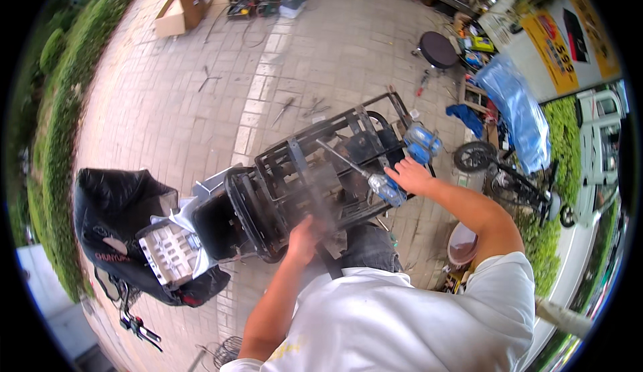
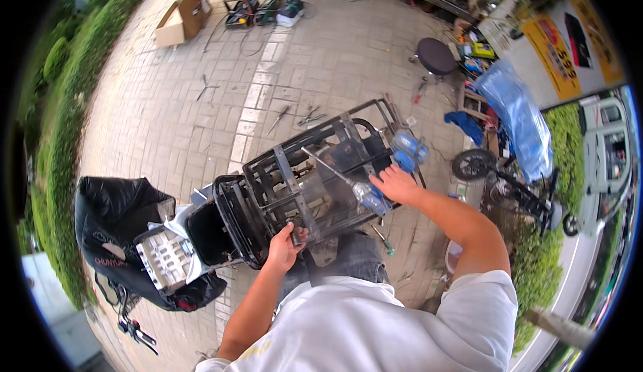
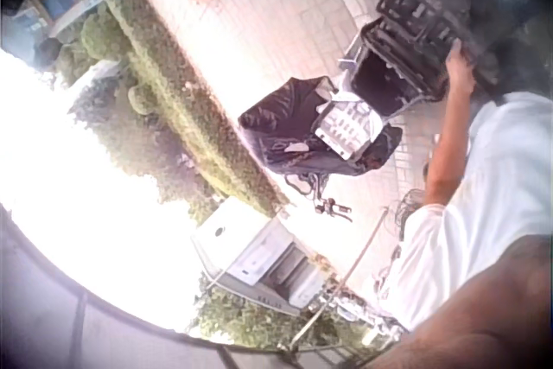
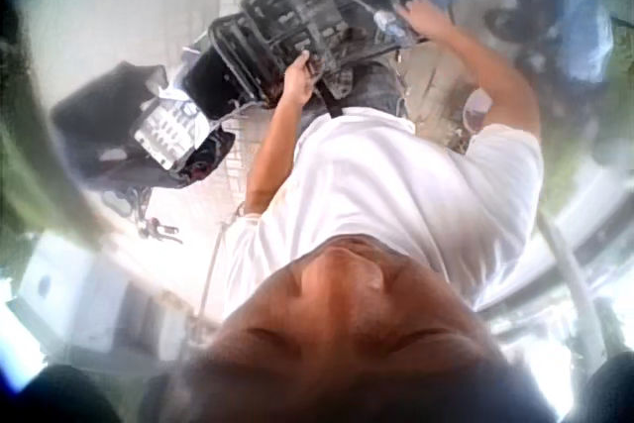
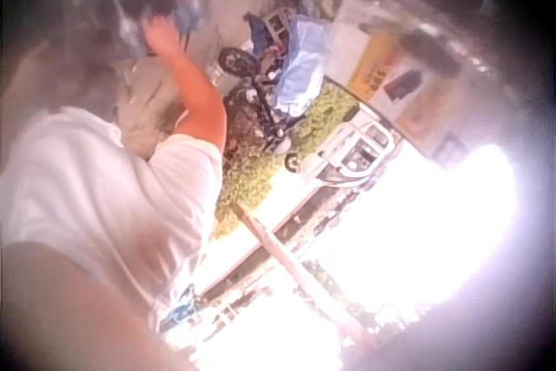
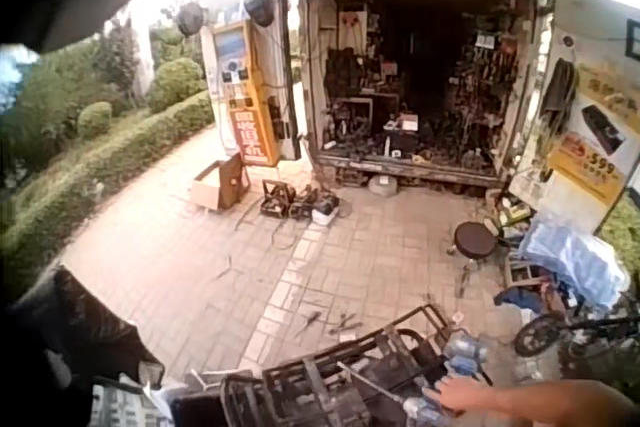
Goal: The person assembles a vehicle frame by attaching a black plastic cover and a metal handlebar. They use a cordless drill to secure the components with screws and fasteners.
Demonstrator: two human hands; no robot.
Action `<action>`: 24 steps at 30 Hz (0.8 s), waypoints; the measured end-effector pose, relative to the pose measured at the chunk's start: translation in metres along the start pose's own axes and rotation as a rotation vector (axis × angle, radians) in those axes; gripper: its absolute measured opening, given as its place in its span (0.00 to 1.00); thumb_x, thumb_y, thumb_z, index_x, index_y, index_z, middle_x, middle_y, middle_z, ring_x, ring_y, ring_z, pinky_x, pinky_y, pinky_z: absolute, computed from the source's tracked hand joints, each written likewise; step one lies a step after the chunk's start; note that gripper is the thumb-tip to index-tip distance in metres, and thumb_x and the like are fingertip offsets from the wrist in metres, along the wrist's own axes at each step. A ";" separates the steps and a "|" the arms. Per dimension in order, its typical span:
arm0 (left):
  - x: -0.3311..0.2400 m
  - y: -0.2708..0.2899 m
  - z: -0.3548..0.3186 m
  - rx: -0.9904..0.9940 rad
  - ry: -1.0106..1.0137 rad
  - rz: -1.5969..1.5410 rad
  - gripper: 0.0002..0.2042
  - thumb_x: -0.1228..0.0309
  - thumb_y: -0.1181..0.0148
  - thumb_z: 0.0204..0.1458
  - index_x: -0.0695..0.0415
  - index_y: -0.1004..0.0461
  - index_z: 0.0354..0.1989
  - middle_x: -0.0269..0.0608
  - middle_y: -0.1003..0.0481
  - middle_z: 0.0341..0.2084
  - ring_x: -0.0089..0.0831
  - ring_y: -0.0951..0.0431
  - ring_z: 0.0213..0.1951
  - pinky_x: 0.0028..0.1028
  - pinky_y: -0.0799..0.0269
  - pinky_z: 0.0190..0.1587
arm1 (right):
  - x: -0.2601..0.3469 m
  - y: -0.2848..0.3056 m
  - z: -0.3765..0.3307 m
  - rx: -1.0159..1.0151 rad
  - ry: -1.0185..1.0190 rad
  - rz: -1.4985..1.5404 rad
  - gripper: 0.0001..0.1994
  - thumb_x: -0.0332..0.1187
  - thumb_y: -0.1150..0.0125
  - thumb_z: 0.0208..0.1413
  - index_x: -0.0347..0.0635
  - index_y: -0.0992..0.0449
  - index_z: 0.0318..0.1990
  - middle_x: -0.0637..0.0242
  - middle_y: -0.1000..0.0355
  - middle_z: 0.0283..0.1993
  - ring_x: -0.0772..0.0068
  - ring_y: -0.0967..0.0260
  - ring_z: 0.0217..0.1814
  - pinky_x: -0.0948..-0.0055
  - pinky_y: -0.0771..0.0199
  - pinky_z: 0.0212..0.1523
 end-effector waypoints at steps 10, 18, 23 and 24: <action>-0.049 -0.118 0.031 0.317 0.018 -0.516 0.17 0.54 0.55 0.60 0.55 0.30 0.40 0.46 0.29 0.46 0.41 0.31 0.50 0.39 0.42 0.58 | 0.011 0.090 -0.013 -0.151 0.051 0.706 0.33 0.37 0.31 0.33 0.42 0.31 0.53 0.58 0.28 0.39 0.54 0.28 0.41 0.62 0.28 0.39; -0.098 -0.170 0.032 0.111 -0.259 -0.430 0.16 0.58 0.55 0.62 0.60 0.31 0.34 0.42 0.28 0.31 0.36 0.28 0.35 0.36 0.32 0.42 | 0.049 0.119 -0.029 -0.357 -0.233 1.245 0.32 0.34 0.28 0.34 0.37 0.29 0.52 0.54 0.26 0.41 0.51 0.27 0.41 0.64 0.26 0.41; -0.166 -0.149 0.082 -0.029 -0.469 -0.547 0.16 0.57 0.56 0.62 0.58 0.32 0.32 0.39 0.28 0.29 0.35 0.28 0.34 0.36 0.31 0.39 | 0.048 0.120 -0.079 -0.369 -0.419 1.342 0.29 0.31 0.28 0.34 0.34 0.27 0.49 0.53 0.25 0.37 0.57 0.25 0.39 0.68 0.27 0.40; -0.188 -0.137 0.089 0.021 -0.515 -0.436 0.16 0.57 0.56 0.62 0.58 0.32 0.32 0.40 0.28 0.29 0.36 0.28 0.34 0.39 0.32 0.41 | 0.044 0.130 -0.085 -0.421 -0.430 1.368 0.27 0.30 0.29 0.34 0.33 0.26 0.47 0.54 0.25 0.37 0.58 0.25 0.38 0.69 0.27 0.40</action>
Point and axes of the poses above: each hand's wrist, its own z-axis towards the middle knuckle, its own y-axis out of the back of the hand, x = y × z, the point moved 2 cm from there along z, towards the middle knuckle
